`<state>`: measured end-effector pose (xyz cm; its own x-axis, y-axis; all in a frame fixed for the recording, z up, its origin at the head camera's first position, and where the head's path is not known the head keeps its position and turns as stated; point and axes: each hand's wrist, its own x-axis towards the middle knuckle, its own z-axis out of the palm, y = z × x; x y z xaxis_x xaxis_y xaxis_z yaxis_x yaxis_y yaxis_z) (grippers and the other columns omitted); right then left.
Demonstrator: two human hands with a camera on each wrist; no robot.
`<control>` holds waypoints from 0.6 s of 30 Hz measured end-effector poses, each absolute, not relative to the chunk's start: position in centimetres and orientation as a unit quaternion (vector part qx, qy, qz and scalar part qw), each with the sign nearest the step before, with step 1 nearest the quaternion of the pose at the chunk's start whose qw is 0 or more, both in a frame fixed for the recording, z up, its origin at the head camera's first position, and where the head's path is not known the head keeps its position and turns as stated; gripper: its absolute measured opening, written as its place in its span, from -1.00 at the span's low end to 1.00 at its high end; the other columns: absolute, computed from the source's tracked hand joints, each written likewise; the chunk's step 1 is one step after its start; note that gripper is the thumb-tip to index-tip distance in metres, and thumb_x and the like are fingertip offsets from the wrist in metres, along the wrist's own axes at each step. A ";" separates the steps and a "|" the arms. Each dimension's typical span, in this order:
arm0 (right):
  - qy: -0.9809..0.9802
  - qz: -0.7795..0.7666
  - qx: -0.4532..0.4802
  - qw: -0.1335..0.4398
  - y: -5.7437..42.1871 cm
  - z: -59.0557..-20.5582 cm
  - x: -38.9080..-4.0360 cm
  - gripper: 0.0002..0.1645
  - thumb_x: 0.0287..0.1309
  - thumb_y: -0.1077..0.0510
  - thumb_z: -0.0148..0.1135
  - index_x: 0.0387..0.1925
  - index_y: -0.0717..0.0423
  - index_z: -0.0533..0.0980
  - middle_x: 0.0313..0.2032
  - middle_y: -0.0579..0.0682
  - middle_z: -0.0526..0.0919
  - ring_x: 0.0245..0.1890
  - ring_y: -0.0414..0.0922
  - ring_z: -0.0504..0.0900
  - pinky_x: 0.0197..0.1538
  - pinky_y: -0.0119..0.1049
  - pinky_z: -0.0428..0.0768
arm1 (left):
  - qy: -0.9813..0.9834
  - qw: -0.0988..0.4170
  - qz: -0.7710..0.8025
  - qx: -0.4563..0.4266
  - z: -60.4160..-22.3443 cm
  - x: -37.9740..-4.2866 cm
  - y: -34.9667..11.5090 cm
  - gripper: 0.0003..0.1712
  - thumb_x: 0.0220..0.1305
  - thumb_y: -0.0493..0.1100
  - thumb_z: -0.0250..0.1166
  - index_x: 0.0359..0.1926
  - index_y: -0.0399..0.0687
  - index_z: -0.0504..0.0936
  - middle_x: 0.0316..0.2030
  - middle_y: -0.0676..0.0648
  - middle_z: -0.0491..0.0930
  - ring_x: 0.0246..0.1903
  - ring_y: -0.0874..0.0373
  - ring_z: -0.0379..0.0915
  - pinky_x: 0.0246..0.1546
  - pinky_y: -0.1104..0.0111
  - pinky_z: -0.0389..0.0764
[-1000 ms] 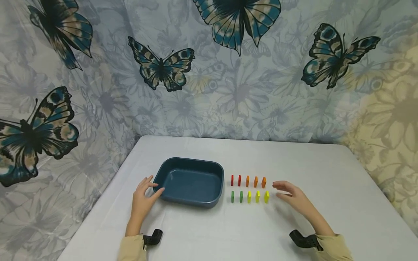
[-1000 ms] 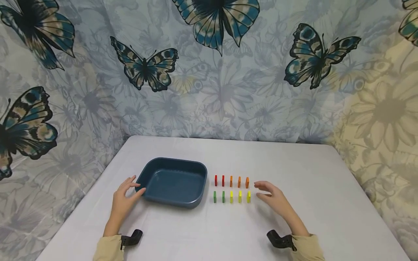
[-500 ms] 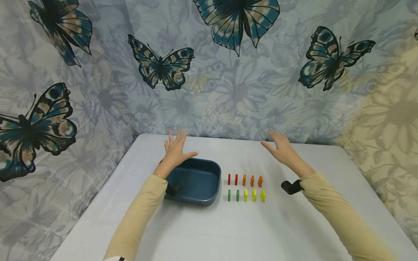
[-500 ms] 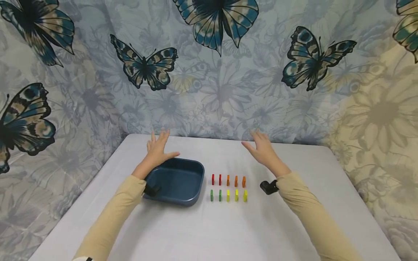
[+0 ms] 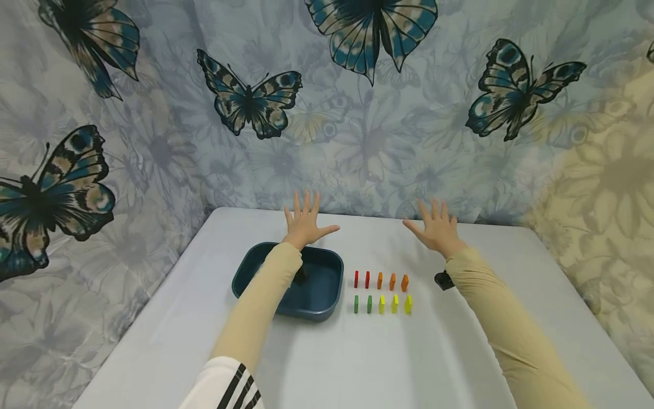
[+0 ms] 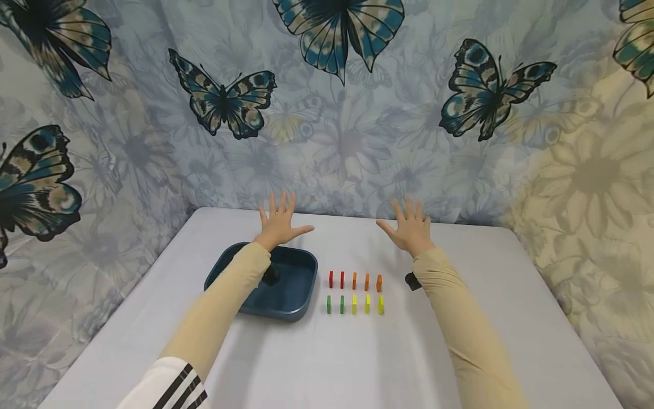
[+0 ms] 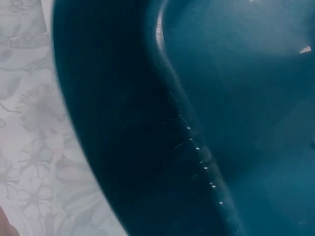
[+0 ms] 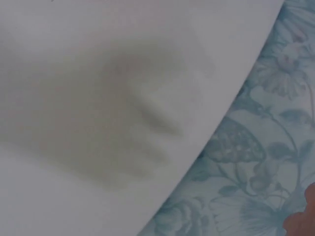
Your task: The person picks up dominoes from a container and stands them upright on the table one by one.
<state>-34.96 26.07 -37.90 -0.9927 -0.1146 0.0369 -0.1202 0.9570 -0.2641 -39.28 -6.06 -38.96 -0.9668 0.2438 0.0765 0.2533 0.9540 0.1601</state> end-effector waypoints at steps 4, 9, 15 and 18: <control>-0.990 0.132 0.058 0.000 26.1 -38.7 -34.7 0.07 0.13 -0.47 -0.40 0.35 0.24 -0.25 0.28 0.42 -0.38 0.22 0.34 -0.47 0.09 0.36 -0.33 | -0.987 -0.015 -0.098 -0.127 -39.8 -38.6 -6.6 0.15 -0.03 0.56 -0.11 0.36 0.19 -0.46 0.35 -0.06 -0.50 0.25 -0.09 -0.76 0.13 -0.17 -0.47; -0.990 0.125 0.069 -0.004 26.0 -39.0 -34.9 0.09 0.12 -0.48 -0.40 0.35 0.28 -0.19 0.28 0.43 -0.33 0.22 0.35 -0.45 0.10 0.36 -0.28 | -0.982 -0.074 -0.111 -0.131 -40.3 -38.4 -7.1 0.10 0.02 0.54 -0.13 0.38 0.17 -0.40 0.36 -0.07 -0.43 0.27 -0.10 -0.71 0.13 -0.15 -0.50; -0.990 0.120 0.071 -0.024 26.2 -39.2 -34.9 0.10 0.12 -0.48 -0.42 0.33 0.32 -0.19 0.27 0.44 -0.34 0.21 0.37 -0.44 0.11 0.35 -0.27 | -0.980 -0.083 -0.116 -0.138 -40.6 -38.4 -7.0 0.07 0.04 0.52 -0.14 0.38 0.16 -0.37 0.36 -0.06 -0.42 0.25 -0.06 -0.75 0.13 -0.13 -0.52; -0.989 0.123 0.070 -0.032 26.2 -39.2 -34.9 0.10 0.12 -0.48 -0.43 0.33 0.33 -0.19 0.27 0.44 -0.33 0.21 0.37 -0.44 0.12 0.34 -0.27 | -0.981 -0.078 -0.112 -0.138 -40.6 -38.4 -6.9 0.07 0.05 0.52 -0.15 0.38 0.16 -0.39 0.36 -0.06 -0.42 0.26 -0.06 -0.74 0.14 -0.12 -0.51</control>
